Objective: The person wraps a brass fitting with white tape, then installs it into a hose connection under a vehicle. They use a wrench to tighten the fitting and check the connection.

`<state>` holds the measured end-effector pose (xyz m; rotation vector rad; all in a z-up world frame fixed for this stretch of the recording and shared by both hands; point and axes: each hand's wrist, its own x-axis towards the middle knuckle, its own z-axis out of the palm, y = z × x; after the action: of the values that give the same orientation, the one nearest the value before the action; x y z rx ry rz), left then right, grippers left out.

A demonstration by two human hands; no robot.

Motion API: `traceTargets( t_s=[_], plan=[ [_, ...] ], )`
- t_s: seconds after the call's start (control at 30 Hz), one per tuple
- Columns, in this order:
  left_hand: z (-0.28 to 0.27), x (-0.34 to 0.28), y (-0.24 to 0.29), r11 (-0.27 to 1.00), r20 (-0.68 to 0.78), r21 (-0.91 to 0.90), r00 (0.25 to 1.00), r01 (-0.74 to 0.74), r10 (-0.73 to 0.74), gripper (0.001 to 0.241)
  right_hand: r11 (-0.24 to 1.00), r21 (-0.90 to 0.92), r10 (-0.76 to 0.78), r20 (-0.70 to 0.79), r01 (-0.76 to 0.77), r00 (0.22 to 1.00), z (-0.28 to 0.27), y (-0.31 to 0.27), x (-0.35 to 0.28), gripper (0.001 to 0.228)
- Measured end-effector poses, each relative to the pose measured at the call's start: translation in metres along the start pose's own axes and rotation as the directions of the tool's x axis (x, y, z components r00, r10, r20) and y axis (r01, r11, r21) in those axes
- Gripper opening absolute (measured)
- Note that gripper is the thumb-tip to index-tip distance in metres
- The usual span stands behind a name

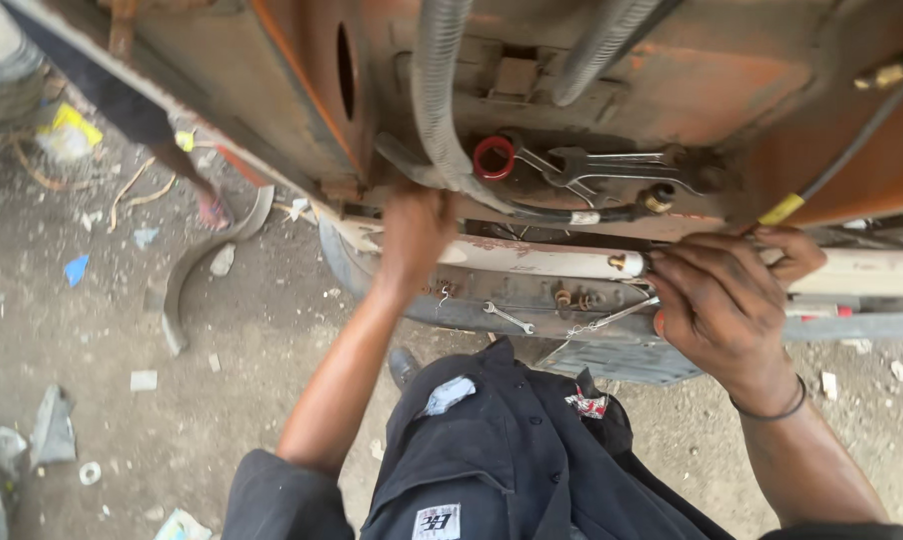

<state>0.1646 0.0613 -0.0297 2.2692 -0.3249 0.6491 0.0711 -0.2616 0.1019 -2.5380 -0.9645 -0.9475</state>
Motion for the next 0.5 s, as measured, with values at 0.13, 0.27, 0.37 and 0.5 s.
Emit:
traceTargets(
  t_s=[0.13, 0.27, 0.37, 0.5],
  plan=[
    [0.049, 0.022, -0.064, 0.976, -0.069, 0.131, 0.981, -0.172, 0.182, 0.015, 0.999, -0.033, 0.026, -0.016, -0.027, 1.0, -0.002, -0.011, 0.004, 0.017],
    [0.065, 0.027, -0.08, 0.987, -0.109, 0.027, 0.981, -0.159, 0.161, 0.014, 0.998, -0.019, 0.062, -0.031, -0.062, 0.998, -0.002, -0.018, 0.008, 0.018],
    [0.062, 0.027, -0.074, 0.953, -0.07, 0.164, 0.961, -0.254, 0.268, 0.013, 0.997, -0.01, 0.075, -0.027, -0.075, 0.997, -0.003, -0.019, 0.007, 0.018],
    [0.023, 0.02, -0.038, 0.988, -0.087, 0.093, 0.988, -0.123, 0.131, 0.012, 0.998, 0.006, 0.061, -0.041, -0.061, 0.997, 0.0, -0.018, 0.014, 0.019]
  ],
)
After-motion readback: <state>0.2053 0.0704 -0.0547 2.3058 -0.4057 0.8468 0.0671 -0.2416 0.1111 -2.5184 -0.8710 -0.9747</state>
